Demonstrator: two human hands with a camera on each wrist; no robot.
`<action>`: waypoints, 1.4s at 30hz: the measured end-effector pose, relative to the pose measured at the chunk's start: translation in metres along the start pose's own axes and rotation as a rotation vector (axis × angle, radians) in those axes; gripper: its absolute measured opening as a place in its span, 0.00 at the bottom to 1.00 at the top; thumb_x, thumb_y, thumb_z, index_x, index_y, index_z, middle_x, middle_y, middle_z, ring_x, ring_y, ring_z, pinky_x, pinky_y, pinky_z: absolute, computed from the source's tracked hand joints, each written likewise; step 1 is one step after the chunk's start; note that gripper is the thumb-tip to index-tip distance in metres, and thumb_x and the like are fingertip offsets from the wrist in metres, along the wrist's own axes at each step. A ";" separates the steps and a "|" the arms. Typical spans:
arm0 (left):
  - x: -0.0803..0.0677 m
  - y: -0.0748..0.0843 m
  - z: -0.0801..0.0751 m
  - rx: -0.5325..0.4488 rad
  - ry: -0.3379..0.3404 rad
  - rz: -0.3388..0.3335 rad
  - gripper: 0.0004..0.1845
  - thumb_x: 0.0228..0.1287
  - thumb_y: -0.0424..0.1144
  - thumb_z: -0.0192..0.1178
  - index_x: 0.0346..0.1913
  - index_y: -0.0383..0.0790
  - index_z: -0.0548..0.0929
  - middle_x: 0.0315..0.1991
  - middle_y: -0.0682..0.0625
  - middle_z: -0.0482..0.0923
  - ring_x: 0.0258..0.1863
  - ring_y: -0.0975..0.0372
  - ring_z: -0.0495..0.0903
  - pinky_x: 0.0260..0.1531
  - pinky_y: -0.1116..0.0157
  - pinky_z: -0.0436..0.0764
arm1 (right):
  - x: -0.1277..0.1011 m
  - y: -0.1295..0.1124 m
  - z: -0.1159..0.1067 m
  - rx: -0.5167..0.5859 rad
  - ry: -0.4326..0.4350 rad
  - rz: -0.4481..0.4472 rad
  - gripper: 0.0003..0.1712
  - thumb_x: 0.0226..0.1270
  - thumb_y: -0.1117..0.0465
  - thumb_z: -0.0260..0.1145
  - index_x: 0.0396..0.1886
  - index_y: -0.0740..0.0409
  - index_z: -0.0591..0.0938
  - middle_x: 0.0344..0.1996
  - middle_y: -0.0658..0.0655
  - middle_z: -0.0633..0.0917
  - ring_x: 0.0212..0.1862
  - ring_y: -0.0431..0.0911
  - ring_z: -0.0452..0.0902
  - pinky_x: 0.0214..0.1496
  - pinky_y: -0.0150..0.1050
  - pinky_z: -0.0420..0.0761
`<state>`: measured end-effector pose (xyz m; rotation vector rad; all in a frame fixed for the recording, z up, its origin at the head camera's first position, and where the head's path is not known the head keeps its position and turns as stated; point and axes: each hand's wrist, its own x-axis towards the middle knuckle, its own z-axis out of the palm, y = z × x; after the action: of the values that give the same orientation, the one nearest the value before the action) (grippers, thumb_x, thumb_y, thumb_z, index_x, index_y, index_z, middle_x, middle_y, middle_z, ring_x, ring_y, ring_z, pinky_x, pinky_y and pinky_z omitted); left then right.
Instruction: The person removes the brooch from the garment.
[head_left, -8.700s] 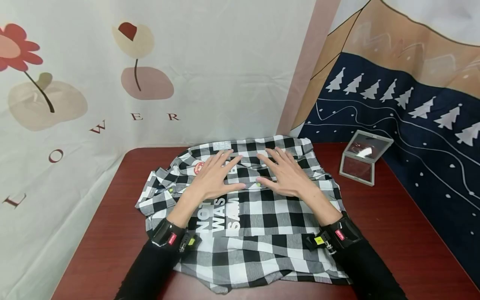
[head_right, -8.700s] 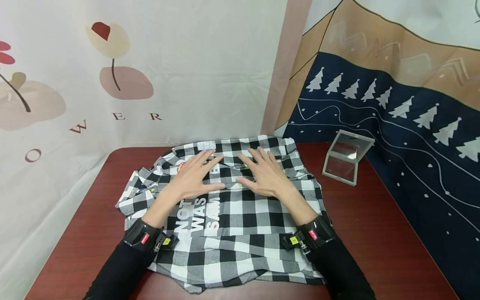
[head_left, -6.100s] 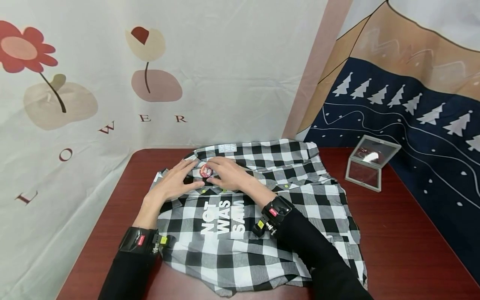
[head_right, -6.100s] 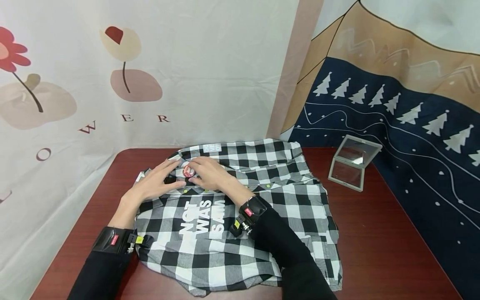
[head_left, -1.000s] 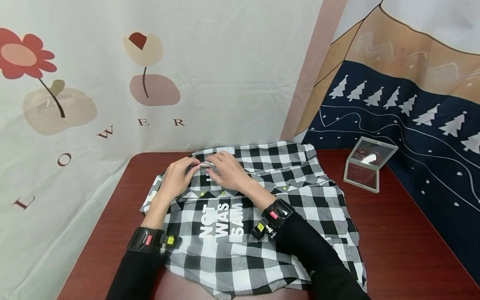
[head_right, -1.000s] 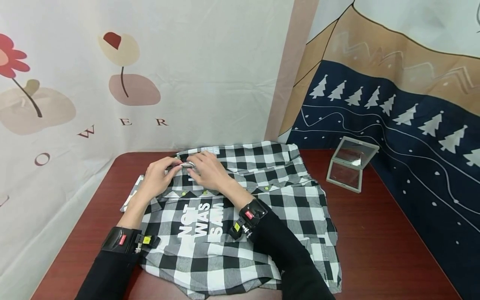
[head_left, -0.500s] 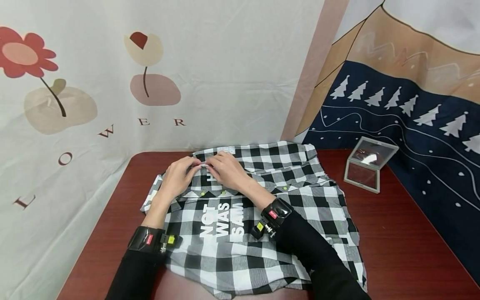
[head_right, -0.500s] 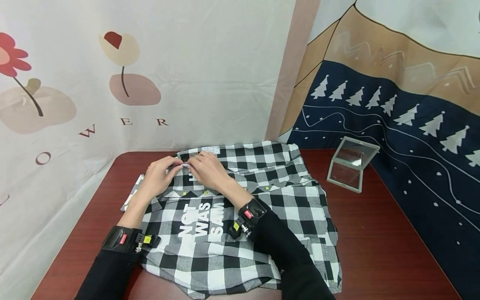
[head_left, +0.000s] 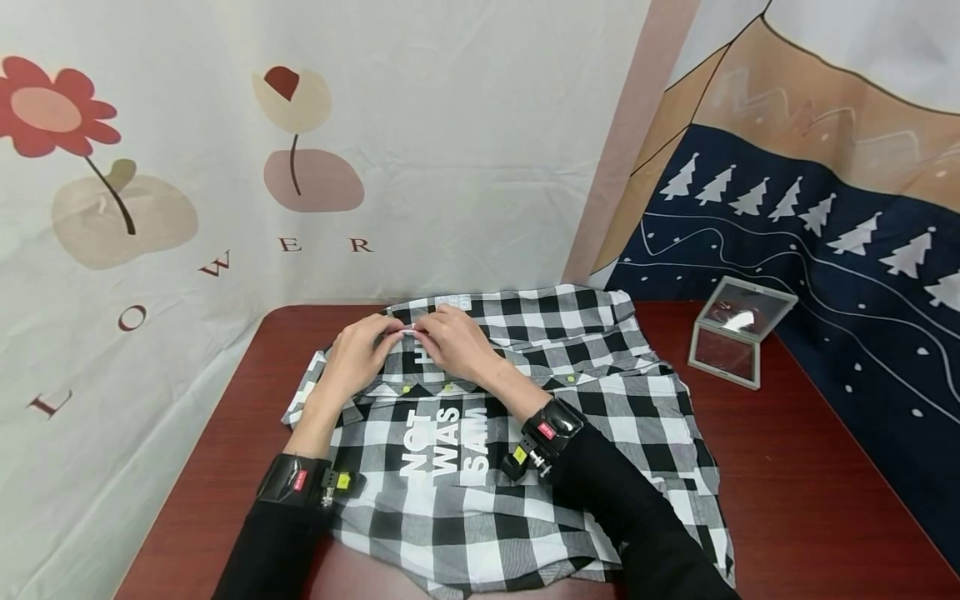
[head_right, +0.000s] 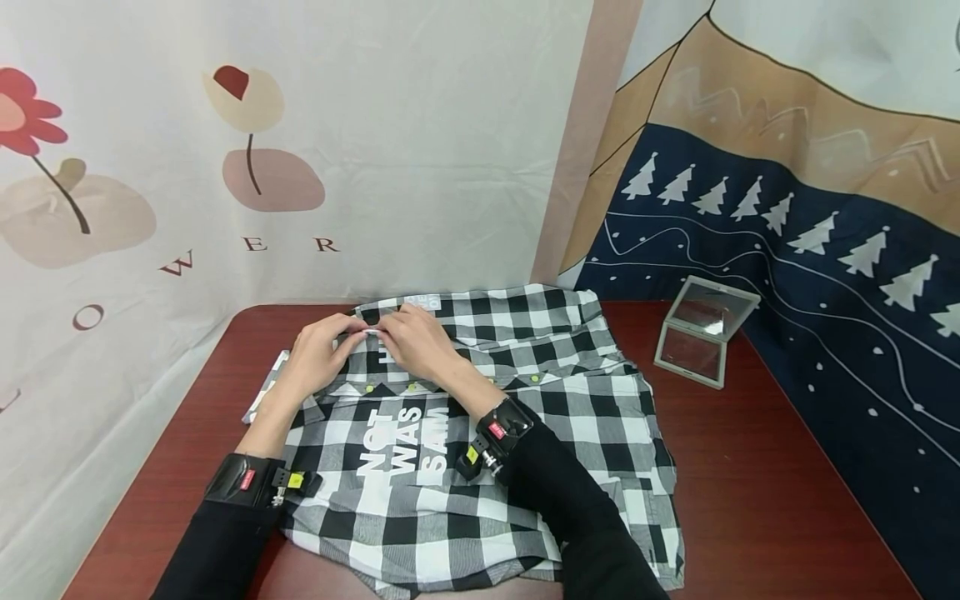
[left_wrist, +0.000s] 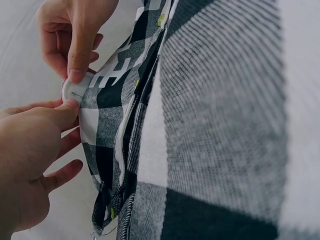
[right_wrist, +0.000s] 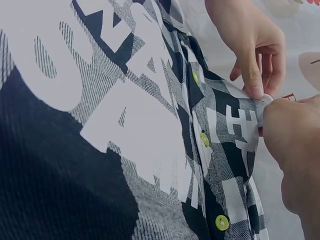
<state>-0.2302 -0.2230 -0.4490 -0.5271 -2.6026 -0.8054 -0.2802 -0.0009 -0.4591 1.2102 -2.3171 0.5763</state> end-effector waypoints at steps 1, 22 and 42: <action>0.000 0.000 0.000 -0.011 0.001 0.001 0.07 0.83 0.37 0.69 0.55 0.39 0.92 0.49 0.42 0.92 0.46 0.48 0.91 0.46 0.47 0.88 | 0.000 0.000 0.000 0.013 0.002 0.010 0.08 0.86 0.59 0.69 0.50 0.56 0.93 0.42 0.54 0.96 0.41 0.48 0.84 0.47 0.43 0.84; -0.001 -0.008 0.008 -0.186 0.071 -0.032 0.12 0.83 0.34 0.68 0.62 0.37 0.92 0.53 0.39 0.92 0.52 0.44 0.91 0.49 0.42 0.89 | -0.010 0.005 0.014 0.440 0.138 0.329 0.08 0.84 0.59 0.72 0.49 0.56 0.95 0.39 0.56 0.95 0.38 0.46 0.87 0.43 0.34 0.84; 0.001 -0.004 0.011 -0.274 0.057 -0.175 0.13 0.85 0.40 0.67 0.62 0.40 0.92 0.50 0.40 0.93 0.45 0.51 0.88 0.43 0.72 0.78 | -0.014 0.005 0.016 0.719 0.162 0.523 0.08 0.83 0.57 0.74 0.47 0.55 0.95 0.32 0.55 0.93 0.26 0.38 0.78 0.30 0.31 0.76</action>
<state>-0.2353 -0.2196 -0.4589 -0.3460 -2.5255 -1.2264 -0.2800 0.0018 -0.4804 0.7432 -2.3452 1.7287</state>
